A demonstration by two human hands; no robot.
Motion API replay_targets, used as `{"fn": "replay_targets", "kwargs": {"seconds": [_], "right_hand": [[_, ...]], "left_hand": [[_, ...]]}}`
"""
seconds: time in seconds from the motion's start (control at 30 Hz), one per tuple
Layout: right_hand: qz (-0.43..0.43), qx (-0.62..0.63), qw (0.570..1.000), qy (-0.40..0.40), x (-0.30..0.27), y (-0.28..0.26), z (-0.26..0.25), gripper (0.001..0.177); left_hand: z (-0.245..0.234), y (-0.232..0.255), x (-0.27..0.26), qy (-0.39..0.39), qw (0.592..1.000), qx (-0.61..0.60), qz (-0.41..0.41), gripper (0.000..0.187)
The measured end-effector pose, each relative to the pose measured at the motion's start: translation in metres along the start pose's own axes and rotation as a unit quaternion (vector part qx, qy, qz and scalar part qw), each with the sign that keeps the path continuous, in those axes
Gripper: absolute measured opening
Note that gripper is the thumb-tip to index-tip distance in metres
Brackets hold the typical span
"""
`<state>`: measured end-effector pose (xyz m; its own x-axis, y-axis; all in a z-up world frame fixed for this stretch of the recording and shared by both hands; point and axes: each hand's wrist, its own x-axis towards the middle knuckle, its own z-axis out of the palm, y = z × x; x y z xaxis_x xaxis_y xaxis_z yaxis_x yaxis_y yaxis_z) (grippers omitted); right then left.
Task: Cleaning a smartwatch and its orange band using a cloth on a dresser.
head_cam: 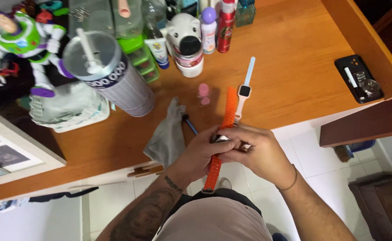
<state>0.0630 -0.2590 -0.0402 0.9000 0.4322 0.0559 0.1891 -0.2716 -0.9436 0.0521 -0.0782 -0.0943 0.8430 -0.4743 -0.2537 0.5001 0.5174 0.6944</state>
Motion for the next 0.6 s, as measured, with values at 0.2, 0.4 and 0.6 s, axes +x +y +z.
{"fn": "replay_targets", "kwargs": {"seconds": [0.2, 0.4, 0.6], "right_hand": [[-0.139, -0.156, 0.972, 0.104, -0.011, -0.036, 0.041, 0.048], [-0.129, -0.215, 0.954, 0.162, -0.019, -0.048, 0.077, 0.045], [-0.157, -0.226, 0.941, 0.196, -0.023, -0.059, 0.097, 0.044]], "left_hand": [[-0.008, 0.026, -0.028, -0.042, 0.998, 0.032, 0.032, 0.032], [-0.029, 0.021, -0.04, -0.074, 0.994, 0.049, 0.061, 0.04], [-0.032, 0.032, -0.055, -0.09, 0.991, 0.072, 0.065, 0.043]]}}
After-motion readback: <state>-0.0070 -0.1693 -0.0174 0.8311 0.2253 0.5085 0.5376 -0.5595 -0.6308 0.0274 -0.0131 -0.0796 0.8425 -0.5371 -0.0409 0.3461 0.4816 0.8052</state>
